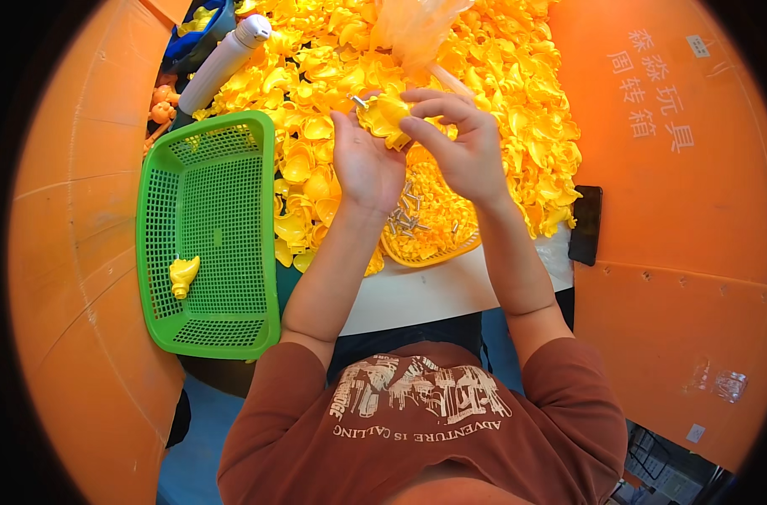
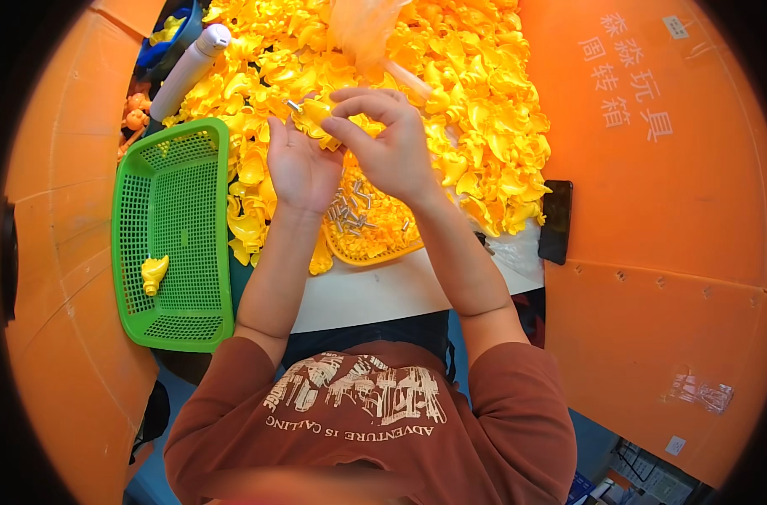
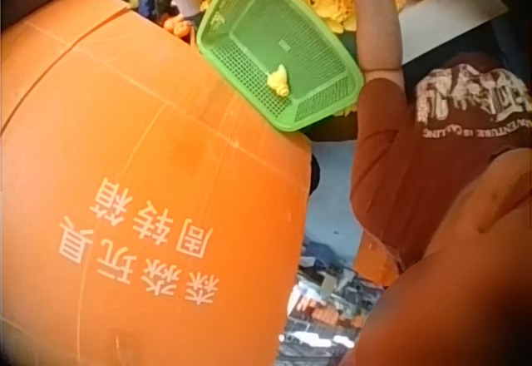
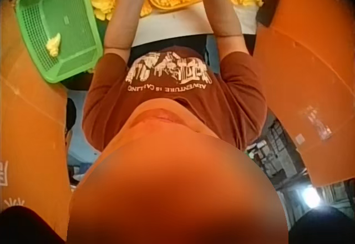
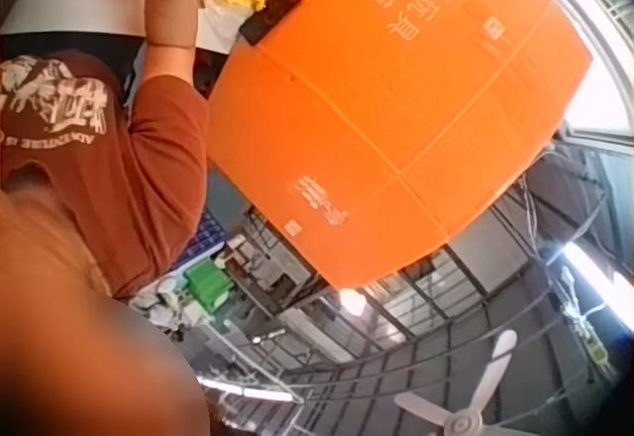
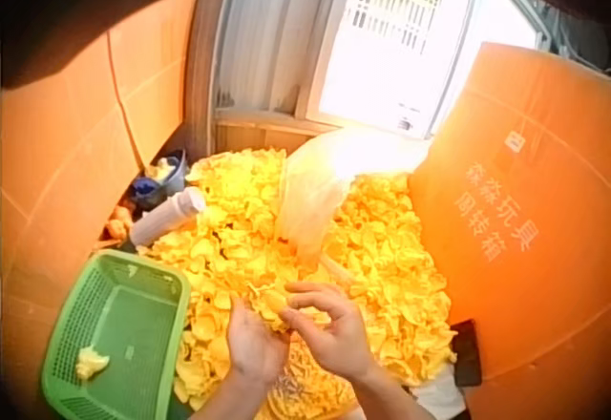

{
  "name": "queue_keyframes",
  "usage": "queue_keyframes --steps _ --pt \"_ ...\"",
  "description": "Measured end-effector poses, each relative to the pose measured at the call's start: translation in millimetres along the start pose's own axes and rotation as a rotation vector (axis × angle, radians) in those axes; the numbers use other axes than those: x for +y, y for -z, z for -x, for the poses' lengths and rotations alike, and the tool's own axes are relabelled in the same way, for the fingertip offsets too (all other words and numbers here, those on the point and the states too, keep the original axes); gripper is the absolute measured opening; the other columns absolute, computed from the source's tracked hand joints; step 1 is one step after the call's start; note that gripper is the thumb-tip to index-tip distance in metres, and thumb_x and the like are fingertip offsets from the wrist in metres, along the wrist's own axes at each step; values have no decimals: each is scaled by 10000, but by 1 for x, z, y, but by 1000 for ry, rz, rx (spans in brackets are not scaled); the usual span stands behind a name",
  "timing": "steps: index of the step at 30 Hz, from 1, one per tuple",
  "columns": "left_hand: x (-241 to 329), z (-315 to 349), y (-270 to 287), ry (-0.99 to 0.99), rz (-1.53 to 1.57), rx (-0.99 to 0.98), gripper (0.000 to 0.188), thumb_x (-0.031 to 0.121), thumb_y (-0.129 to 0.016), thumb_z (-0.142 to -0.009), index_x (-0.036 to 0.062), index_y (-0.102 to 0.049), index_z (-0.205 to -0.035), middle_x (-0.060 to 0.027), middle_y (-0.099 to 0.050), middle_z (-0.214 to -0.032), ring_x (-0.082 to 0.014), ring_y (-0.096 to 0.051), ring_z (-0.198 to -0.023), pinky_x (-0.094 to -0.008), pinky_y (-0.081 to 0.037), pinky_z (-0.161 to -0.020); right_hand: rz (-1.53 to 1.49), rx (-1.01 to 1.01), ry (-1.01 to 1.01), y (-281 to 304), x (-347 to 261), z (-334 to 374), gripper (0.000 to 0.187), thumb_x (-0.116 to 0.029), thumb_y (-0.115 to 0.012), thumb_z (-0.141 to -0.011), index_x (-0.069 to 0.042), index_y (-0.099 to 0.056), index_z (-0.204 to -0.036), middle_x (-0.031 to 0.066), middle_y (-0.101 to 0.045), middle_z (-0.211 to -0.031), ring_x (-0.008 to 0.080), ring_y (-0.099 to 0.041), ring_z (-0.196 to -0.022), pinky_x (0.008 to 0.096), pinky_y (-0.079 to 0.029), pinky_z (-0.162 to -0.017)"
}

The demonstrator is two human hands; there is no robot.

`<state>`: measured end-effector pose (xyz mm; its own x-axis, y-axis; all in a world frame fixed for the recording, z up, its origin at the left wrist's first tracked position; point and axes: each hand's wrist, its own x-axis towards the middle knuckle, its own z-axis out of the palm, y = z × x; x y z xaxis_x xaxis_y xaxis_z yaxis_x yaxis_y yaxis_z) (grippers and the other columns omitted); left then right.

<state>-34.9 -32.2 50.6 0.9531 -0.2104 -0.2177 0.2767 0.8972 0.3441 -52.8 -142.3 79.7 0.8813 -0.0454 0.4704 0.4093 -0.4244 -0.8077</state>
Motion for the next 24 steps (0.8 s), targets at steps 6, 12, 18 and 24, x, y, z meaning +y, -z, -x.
queue_keyframes --steps 6,12,18,24 --pt "2 -1 4 -11 17 -76 424 401 -192 -979 115 -463 -1138 -55 -532 -1047 -168 -481 -998 -354 -370 -897 60 -22 -18 -20 20 8 90 -109 -675 -758 -24 -653 -784 165 -511 -1200 258 -454 -1137 372 -324 -963" --pt "3 -2 7 13 35 -100 404 357 -197 -986 100 -465 -1147 -68 -530 -1074 -153 -482 -1010 -330 -374 -909 -77 20 -4 -22 17 6 102 -147 -677 -724 -55 -641 -749 167 -514 -1180 322 -399 -1167 453 -264 -999" --pt "3 -2 7 11 53 -107 412 341 -193 -988 67 -448 -1159 -83 -522 -1085 -166 -484 -1034 -332 -394 -912 183 -13 166 -18 12 0 95 -155 -677 -714 -65 -657 -738 142 -539 -1158 350 -406 -1154 473 -241 -1021" --pt "3 -1 6 -1 45 -138 418 348 -188 -987 72 -437 -1179 -78 -511 -1107 -168 -484 -1022 -333 -387 -906 129 -56 104 -13 15 1 87 -142 -683 -704 -66 -673 -745 127 -562 -1124 336 -405 -1155 456 -251 -1016"
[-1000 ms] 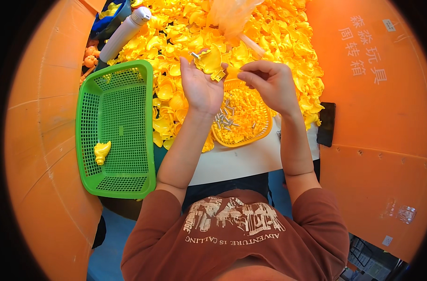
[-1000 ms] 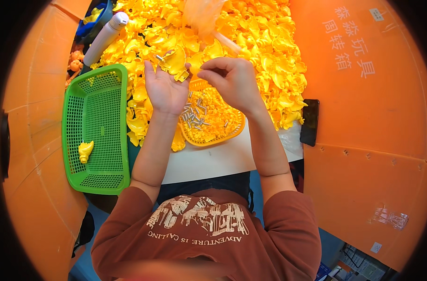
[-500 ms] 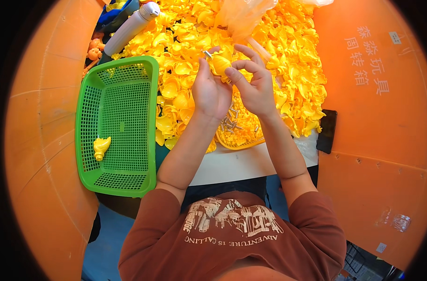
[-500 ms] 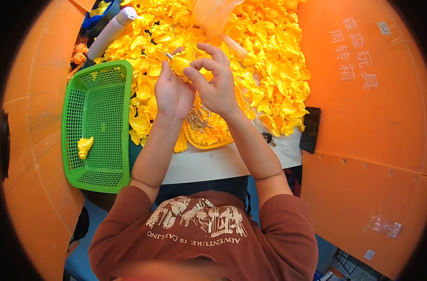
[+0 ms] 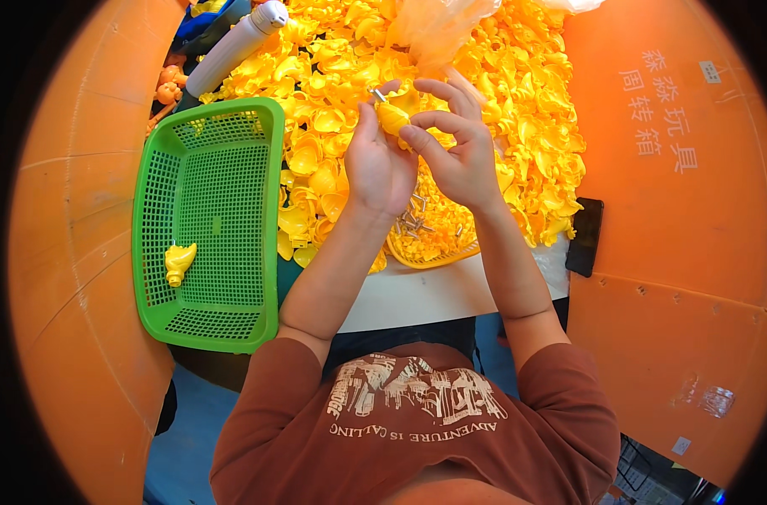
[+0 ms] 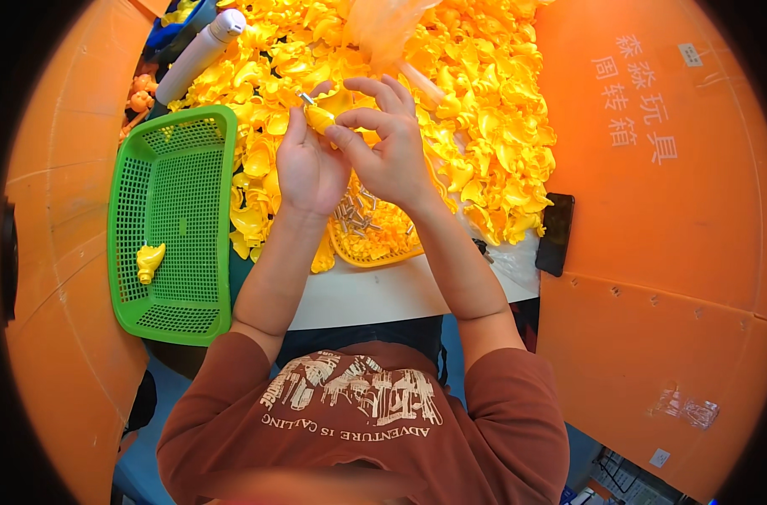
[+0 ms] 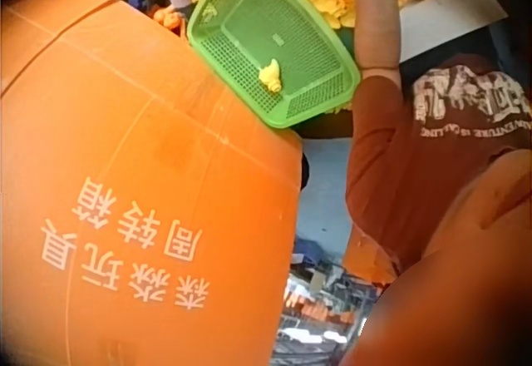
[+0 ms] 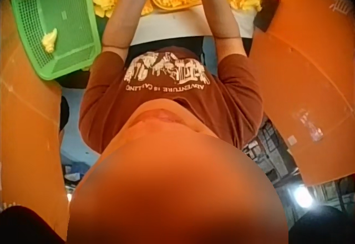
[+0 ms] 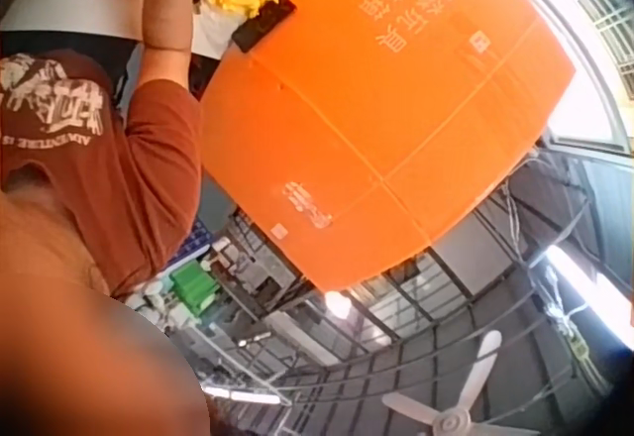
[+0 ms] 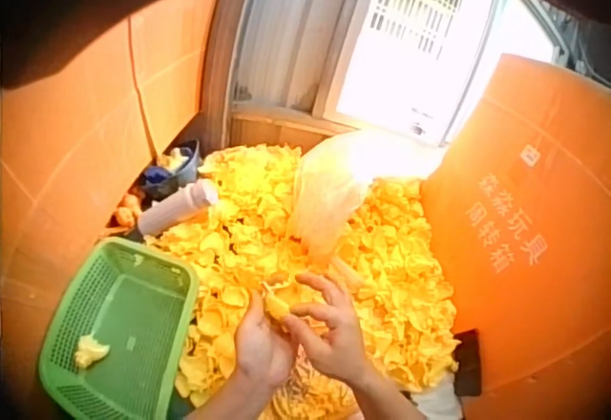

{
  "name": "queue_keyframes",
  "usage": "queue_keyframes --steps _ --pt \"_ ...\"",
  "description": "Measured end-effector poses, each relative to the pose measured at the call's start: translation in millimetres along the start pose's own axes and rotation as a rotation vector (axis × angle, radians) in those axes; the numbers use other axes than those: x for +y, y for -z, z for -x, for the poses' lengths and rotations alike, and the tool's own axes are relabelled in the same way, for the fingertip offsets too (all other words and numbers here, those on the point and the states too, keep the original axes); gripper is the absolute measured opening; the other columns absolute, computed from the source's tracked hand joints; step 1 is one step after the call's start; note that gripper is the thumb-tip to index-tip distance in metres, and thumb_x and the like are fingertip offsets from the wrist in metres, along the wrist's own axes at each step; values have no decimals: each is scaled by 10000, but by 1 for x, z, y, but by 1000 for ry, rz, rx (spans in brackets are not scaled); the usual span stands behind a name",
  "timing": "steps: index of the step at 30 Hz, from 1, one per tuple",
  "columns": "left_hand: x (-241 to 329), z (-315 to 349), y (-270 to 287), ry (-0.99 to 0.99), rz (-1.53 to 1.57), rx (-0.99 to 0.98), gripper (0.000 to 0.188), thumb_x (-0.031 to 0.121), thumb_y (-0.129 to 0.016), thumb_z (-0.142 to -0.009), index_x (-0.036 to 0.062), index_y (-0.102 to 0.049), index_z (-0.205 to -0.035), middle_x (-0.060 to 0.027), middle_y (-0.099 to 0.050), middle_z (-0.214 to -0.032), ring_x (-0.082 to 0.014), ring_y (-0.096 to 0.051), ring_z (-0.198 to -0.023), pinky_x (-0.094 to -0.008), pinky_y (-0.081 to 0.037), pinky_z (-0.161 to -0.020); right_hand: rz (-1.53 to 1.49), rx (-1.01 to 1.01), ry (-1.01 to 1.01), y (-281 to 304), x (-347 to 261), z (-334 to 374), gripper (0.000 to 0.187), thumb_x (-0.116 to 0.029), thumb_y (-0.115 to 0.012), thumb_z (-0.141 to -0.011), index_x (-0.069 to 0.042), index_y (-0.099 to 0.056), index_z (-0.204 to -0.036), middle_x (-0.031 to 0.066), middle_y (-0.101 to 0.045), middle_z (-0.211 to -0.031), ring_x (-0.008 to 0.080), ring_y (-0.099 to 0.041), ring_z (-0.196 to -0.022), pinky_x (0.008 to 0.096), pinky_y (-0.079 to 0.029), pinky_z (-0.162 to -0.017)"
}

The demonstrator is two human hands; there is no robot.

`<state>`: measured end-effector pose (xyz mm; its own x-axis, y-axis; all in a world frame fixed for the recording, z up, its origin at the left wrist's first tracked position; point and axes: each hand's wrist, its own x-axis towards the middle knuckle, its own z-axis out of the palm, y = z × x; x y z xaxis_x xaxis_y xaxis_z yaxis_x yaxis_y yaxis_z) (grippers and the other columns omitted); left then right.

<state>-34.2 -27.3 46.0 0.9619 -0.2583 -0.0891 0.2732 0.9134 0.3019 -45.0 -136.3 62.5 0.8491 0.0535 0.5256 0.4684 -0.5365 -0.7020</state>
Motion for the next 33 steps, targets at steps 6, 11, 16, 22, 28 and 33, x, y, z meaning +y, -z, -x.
queue_keyframes --steps 6,11,16,22,28,33 --pt "2 1 -1 80 -34 -25 458 360 -162 -984 65 -407 -1235 -100 -482 -1187 -202 -452 -1097 -361 -348 -960 -199 -65 -104 6 3 -2 93 -129 -684 -712 -59 -678 -773 112 -555 -1119 309 -419 -1135 426 -277 -986" --pt "1 2 -1 61 -60 -28 459 375 -159 -982 83 -414 -1228 -87 -480 -1185 -198 -454 -1076 -354 -345 -944 -59 -111 -52 13 -4 -3 80 -119 -677 -749 -59 -679 -802 93 -555 -1172 360 -315 -1268 469 -215 -1037" --pt "-1 3 0 72 -49 -30 440 369 -171 -984 87 -429 -1203 -79 -484 -1176 -187 -458 -1068 -350 -347 -936 -26 -87 13 14 -1 -2 88 -118 -687 -713 -54 -678 -772 120 -541 -1134 308 -411 -1148 431 -254 -1007" --pt "3 5 -1 132 43 -25 413 339 -194 -986 78 -443 -1186 -91 -492 -1163 -193 -467 -1074 -351 -360 -950 -1 -90 76 14 -2 0 79 -116 -684 -710 -56 -681 -762 129 -536 -1135 317 -405 -1158 440 -240 -1025" --pt "-4 4 -1 77 17 -36 408 325 -184 -988 70 -418 -1203 -111 -486 -1176 -215 -466 -1101 -365 -371 -966 9 -29 1 9 -4 6 90 -122 -685 -695 -59 -684 -759 147 -544 -1106 340 -405 -1138 451 -273 -993" --pt "-13 8 -5 -64 -71 -44 392 339 -193 -987 86 -435 -1165 -75 -500 -1105 -185 -496 -1024 -342 -397 -919 83 85 -40 1 -11 7 116 -161 -704 -678 -78 -694 -759 174 -544 -1114 356 -386 -1149 436 -293 -969"
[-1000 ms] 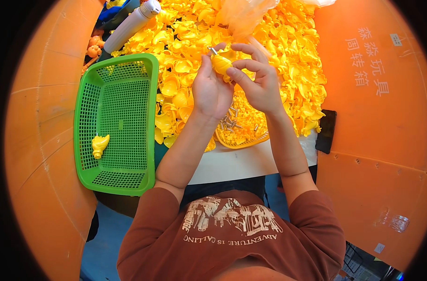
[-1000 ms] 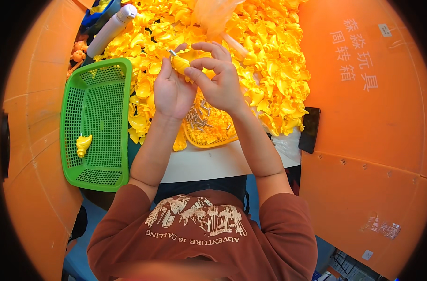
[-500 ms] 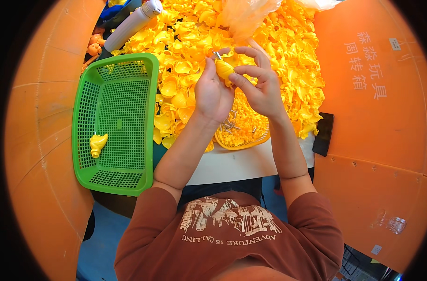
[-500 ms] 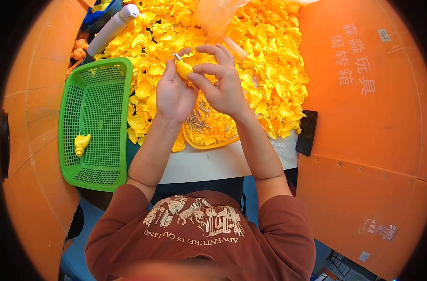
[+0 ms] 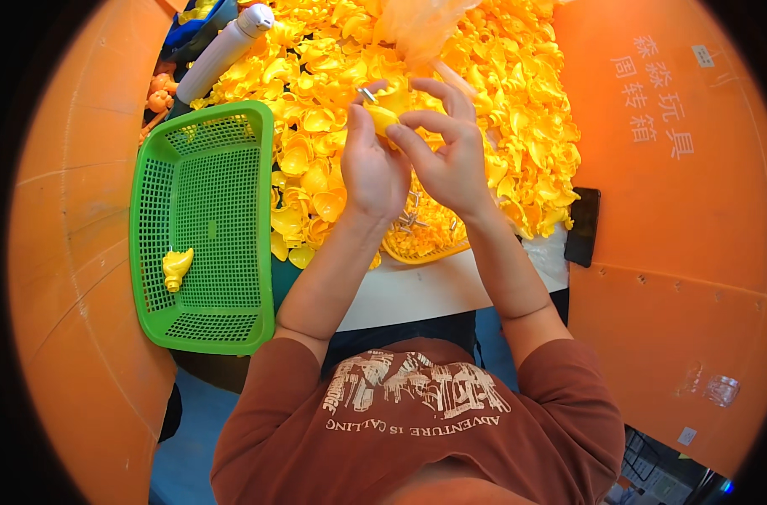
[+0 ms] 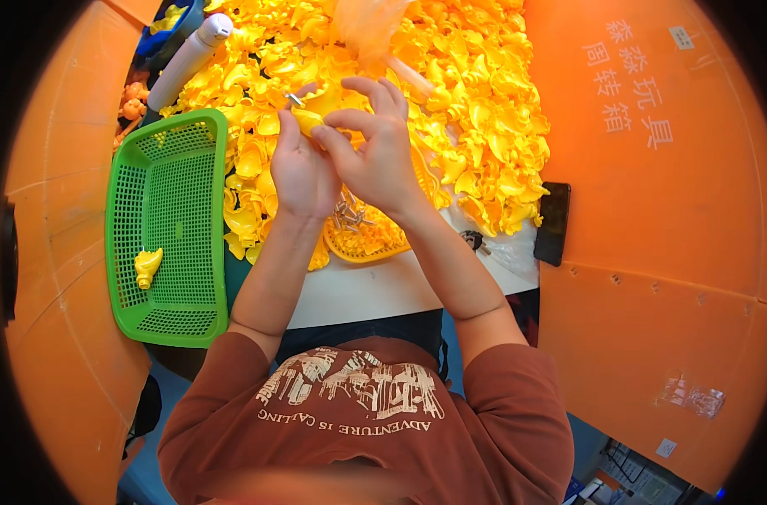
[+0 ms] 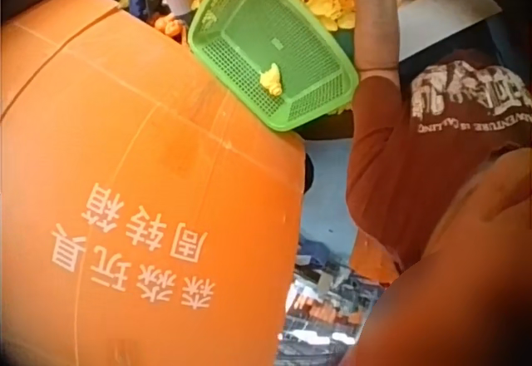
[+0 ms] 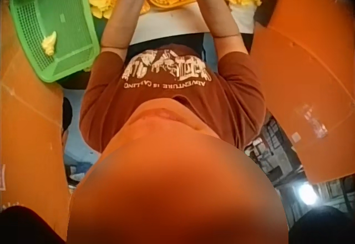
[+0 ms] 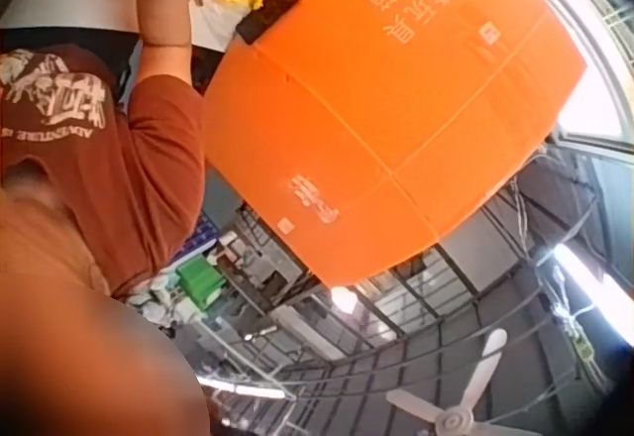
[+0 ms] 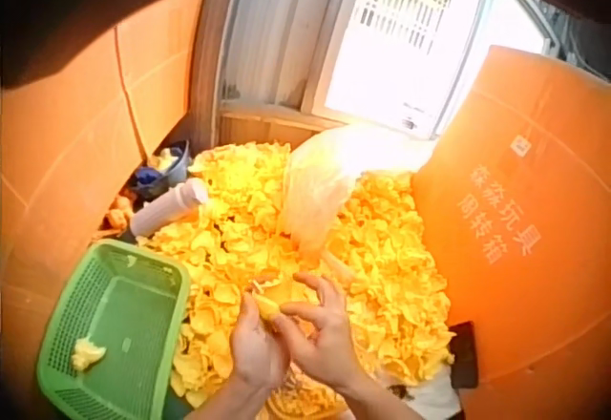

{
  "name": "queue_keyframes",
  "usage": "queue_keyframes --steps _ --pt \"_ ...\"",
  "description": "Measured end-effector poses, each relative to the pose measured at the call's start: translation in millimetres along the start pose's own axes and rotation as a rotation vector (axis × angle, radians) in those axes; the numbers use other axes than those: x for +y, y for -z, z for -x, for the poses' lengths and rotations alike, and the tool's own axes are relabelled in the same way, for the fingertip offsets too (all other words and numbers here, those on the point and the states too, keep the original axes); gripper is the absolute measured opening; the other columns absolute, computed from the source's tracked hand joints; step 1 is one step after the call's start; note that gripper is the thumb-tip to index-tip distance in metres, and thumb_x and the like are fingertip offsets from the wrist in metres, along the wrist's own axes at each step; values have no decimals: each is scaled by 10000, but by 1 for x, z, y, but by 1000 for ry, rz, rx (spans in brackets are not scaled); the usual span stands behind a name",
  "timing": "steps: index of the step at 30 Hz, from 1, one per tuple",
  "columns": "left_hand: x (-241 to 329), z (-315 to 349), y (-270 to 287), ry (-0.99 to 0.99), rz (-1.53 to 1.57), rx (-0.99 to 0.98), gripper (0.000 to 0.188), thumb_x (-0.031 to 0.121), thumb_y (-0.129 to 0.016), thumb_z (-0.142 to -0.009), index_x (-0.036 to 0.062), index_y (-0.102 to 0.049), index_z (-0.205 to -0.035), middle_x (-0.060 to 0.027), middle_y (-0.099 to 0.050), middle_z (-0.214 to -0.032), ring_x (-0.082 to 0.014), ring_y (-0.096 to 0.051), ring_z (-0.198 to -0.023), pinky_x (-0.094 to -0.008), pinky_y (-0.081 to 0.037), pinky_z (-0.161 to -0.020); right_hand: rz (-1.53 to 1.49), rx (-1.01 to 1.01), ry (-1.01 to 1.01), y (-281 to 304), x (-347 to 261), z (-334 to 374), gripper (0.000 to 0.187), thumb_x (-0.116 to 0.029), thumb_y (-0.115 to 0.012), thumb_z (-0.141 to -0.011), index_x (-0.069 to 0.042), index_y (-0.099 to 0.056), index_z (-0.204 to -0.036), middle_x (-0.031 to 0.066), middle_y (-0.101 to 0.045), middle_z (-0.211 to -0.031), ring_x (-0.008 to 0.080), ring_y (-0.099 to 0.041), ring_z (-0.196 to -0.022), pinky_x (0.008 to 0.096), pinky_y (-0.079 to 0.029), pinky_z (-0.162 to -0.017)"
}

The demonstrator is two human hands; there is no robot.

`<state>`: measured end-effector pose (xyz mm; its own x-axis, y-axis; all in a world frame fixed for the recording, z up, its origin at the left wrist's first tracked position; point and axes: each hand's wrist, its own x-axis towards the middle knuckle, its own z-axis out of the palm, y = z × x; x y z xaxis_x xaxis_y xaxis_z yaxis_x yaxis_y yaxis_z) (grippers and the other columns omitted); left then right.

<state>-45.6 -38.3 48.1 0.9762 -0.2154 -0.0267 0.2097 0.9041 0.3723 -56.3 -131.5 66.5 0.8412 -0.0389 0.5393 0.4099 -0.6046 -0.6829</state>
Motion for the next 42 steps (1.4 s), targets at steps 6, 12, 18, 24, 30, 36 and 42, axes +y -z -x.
queue_keyframes --steps 6,12,18,24,30,36,42 --pt "17 -25 29 26 94 264 428 421 -266 -962 66 -444 -1123 -98 -531 -1038 -226 -497 -842 -346 -408 -739 -383 255 -175 0 28 -21 182 -153 -714 -715 -32 -673 -844 141 -586 -1103 295 -552 -1028 356 -445 -837" --pt "32 -41 48 53 36 315 453 434 -265 -958 52 -462 -1100 -105 -533 -998 -257 -495 -829 -370 -394 -753 328 -178 -185 -6 83 -21 262 -217 -677 -763 -27 -649 -941 138 -661 -874 237 -636 -804 336 -486 -717" --pt "44 -44 55 90 25 295 465 429 -247 -958 45 -462 -1107 -123 -541 -1006 -271 -511 -837 -380 -409 -753 608 -480 -272 -24 55 -36 288 -274 -692 -733 -41 -668 -901 159 -652 -878 305 -617 -780 371 -488 -692" --pt "41 -43 52 114 -21 283 480 435 -232 -957 44 -456 -1124 -134 -543 -1032 -292 -536 -859 -392 -428 -745 127 -467 -357 -27 89 -42 233 -240 -673 -742 -48 -656 -874 130 -654 -872 247 -638 -799 365 -515 -676" --pt "25 -28 25 138 57 209 459 421 -237 -962 71 -435 -1185 -102 -533 -1123 -283 -531 -982 -394 -418 -849 -1178 -27 -710 1 40 -24 131 -123 -609 -843 -12 -637 -908 24 -628 -928 137 -592 -836 283 -472 -678" --pt "7 -10 0 93 154 164 447 419 -236 -964 87 -443 -1180 -99 -529 -1144 -261 -499 -1043 -413 -392 -907 -879 169 -603 3 40 6 81 -97 -622 -833 -43 -631 -893 29 -626 -853 95 -563 -765 214 -414 -647" --pt "32 -30 27 -26 62 228 494 440 -228 -958 54 -445 -1176 -127 -541 -1106 -289 -523 -989 -429 -402 -893 -832 166 -586 13 48 -10 133 -137 -643 -818 -9 -644 -854 28 -617 -752 85 -551 -689 217 -420 -582"
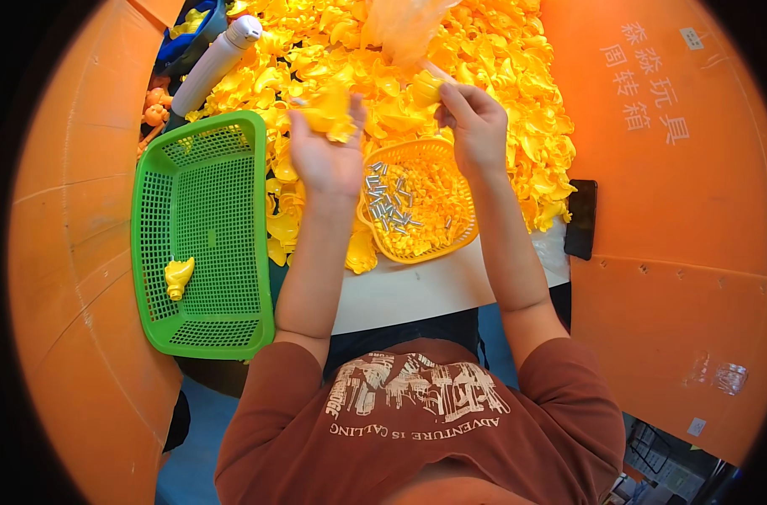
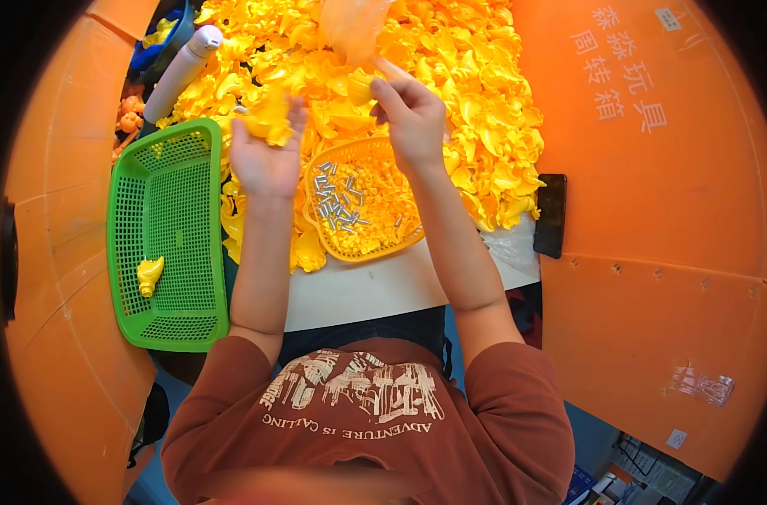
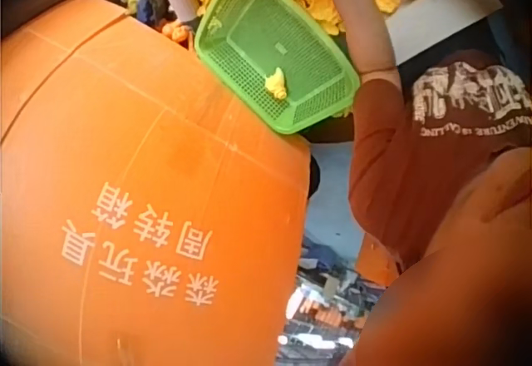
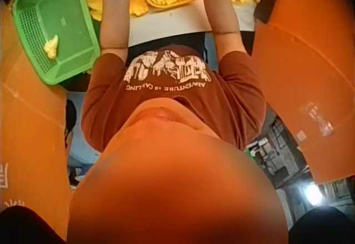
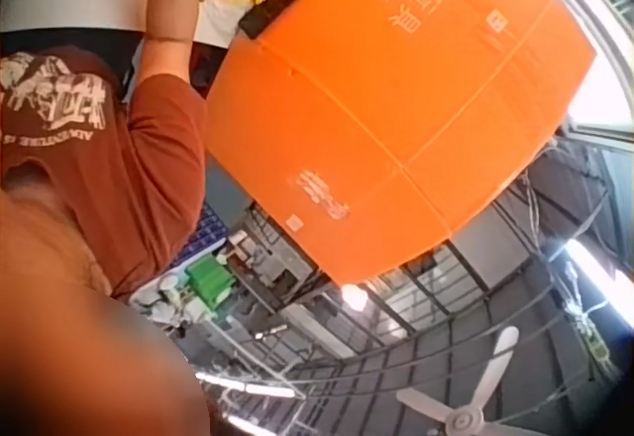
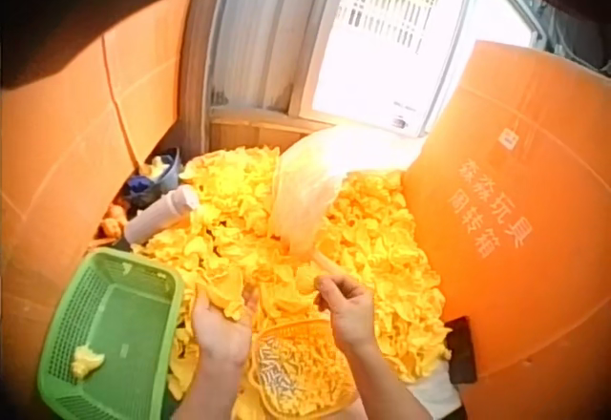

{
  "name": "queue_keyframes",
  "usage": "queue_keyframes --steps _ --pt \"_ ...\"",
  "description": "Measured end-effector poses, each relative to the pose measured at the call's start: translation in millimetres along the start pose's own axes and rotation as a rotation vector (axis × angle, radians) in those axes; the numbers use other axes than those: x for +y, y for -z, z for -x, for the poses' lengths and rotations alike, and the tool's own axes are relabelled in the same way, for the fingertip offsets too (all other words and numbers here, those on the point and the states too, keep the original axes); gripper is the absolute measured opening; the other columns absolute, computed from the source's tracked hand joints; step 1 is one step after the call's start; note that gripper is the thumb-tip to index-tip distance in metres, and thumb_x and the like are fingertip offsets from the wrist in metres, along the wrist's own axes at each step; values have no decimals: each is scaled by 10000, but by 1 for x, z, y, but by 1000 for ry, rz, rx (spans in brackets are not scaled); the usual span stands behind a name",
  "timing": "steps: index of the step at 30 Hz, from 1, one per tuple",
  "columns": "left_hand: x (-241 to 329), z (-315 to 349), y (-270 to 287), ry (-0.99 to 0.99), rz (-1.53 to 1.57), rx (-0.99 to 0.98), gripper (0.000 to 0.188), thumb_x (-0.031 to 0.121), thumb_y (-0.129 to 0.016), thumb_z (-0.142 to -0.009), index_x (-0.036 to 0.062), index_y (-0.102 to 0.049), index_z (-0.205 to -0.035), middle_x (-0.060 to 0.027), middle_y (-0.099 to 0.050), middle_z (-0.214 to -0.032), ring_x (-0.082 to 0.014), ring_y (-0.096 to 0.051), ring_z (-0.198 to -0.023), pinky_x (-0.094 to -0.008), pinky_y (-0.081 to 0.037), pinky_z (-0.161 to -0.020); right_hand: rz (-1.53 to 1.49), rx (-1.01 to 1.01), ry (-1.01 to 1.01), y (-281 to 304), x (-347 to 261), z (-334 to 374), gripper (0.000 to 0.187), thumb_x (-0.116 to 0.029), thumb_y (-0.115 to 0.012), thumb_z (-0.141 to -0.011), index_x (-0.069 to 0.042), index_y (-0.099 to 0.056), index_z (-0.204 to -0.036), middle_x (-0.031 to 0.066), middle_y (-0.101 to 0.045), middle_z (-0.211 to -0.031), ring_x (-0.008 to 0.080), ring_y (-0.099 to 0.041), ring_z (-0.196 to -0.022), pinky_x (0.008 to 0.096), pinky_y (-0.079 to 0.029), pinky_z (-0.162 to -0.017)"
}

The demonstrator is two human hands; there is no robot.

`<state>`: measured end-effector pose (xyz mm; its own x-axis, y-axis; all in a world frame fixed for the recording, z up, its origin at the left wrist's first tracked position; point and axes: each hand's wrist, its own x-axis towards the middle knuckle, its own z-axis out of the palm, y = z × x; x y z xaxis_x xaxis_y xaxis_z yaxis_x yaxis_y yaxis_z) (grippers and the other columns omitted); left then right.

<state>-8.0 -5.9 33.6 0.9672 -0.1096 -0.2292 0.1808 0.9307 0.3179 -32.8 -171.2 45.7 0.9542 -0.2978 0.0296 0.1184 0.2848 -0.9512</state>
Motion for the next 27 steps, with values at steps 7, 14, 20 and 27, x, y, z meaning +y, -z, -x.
queue_keyframes --steps 7,14,20,27 --pt "16 -3 1 -157 -23 62 532 472 -245 -942 32 -462 -1147 -127 -553 -1043 -294 -532 -925 -408 -416 -861 1131 -141 577 -6 31 -32 265 -226 -682 -751 -19 -665 -915 71 -658 -773 128 -569 -660 276 -464 -616" --pt "1 -6 8 31 -40 80 502 454 -265 -950 38 -454 -1160 -122 -548 -1063 -301 -544 -929 -398 -429 -833 518 -356 -46 7 8 -38 240 -173 -642 -807 15 -624 -955 37 -621 -758 112 -551 -589 240 -449 -552" --pt "-17 21 -14 269 -115 -151 414 389 -269 -971 78 -469 -1158 -75 -565 -1087 -190 -571 -955 -365 -446 -841 -197 -279 -315 -15 -23 1 149 -127 -617 -840 1 -608 -916 16 -600 -719 62 -522 -533 175 -398 -471" --pt "-27 29 -17 172 -229 -201 382 368 -295 -971 68 -474 -1126 -68 -570 -1054 -162 -567 -945 -321 -455 -821 12 -83 -64 -22 -23 23 190 -108 -658 -808 24 -611 -937 22 -590 -708 63 -523 -545 184 -406 -459"
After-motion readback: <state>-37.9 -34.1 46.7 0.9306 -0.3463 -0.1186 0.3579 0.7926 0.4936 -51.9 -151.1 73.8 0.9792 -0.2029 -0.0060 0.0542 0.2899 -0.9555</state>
